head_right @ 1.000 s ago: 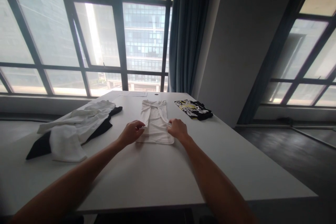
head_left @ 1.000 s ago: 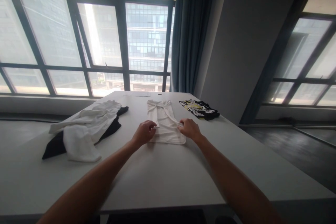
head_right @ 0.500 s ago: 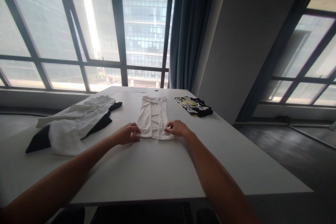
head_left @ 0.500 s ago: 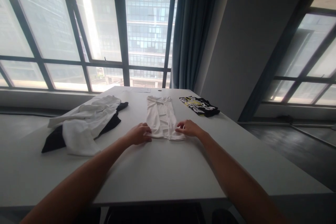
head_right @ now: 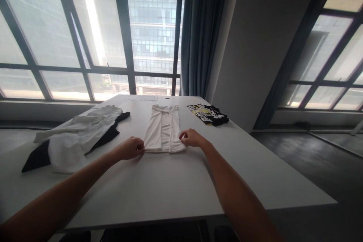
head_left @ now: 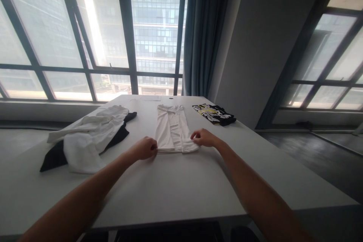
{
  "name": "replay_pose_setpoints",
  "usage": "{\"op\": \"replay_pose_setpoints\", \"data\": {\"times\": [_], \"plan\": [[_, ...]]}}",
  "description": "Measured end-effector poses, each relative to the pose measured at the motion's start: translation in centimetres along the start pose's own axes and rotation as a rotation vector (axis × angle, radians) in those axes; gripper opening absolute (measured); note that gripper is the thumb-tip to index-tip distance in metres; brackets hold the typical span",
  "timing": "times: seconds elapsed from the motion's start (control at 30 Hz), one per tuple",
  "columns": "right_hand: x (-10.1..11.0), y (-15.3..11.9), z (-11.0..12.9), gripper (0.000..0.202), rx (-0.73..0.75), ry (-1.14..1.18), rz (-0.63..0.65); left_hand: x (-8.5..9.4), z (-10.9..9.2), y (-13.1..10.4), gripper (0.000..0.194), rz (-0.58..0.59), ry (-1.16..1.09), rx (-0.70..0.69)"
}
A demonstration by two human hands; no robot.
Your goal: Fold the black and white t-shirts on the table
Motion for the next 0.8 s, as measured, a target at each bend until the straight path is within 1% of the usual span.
{"op": "replay_pose_setpoints", "data": {"times": [0.03,0.07,0.13,0.2,0.23,0.27,0.33,0.37,0.43,0.5,0.57,0.63,0.7,0.8], "plan": [[0.1,-0.1,-0.2,0.024,0.003,0.055,0.002,0.0,0.1,-0.1,0.015,0.01,0.007,0.005],[0.0,-0.2,-0.4,0.024,-0.003,0.113,0.033,-0.1,0.2,-0.2,0.016,0.024,0.01,0.012],[-1.2,-0.4,-0.8,0.023,-0.033,0.205,0.163,-0.2,0.6,-0.3,0.018,0.05,0.016,0.028],[-2.5,-0.7,-1.0,0.022,-0.07,0.247,0.286,-0.1,0.8,-0.4,0.019,0.062,0.022,0.04],[-2.8,-0.9,-1.1,0.021,-0.083,0.253,0.314,-0.1,0.9,-0.4,0.02,0.063,0.025,0.045],[-2.7,-0.9,-1.1,0.021,-0.091,0.249,0.315,0.1,0.9,-0.5,0.02,0.062,0.027,0.047],[-2.0,-0.8,-1.1,0.022,-0.086,0.212,0.256,0.3,0.7,-0.8,0.02,0.057,0.032,0.046],[-1.5,-0.7,-1.0,0.024,-0.076,0.169,0.201,0.5,0.6,-0.9,0.02,0.056,0.035,0.046],[-0.2,-0.5,-0.5,0.031,-0.044,0.036,0.068,0.7,0.3,-1.0,0.018,0.054,0.046,0.045],[0.1,-0.3,0.5,0.041,0.004,-0.092,-0.021,0.7,0.1,-1.1,0.017,0.058,0.051,0.048],[-0.7,0.0,1.7,0.049,0.05,-0.166,-0.035,0.8,0.1,-1.1,0.017,0.061,0.057,0.053],[-2.0,0.2,3.0,0.051,0.087,-0.212,-0.016,0.9,0.1,-1.1,0.016,0.057,0.063,0.062],[-3.0,0.3,4.2,0.043,0.092,-0.268,-0.023,1.1,0.2,-1.2,0.016,0.054,0.071,0.073],[-3.8,0.3,5.3,0.025,0.048,-0.345,-0.05,1.3,0.2,-1.4,0.016,0.063,0.088,0.094]]}}
Point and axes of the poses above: each hand's wrist, its own y-axis towards the middle knuckle, its own x-axis out of the back of the hand, z = x × y, the point moved 10 cm from there along y, towards the middle knuckle, and after that the axes turned 11 degrees about z, right-handed, at the moved point
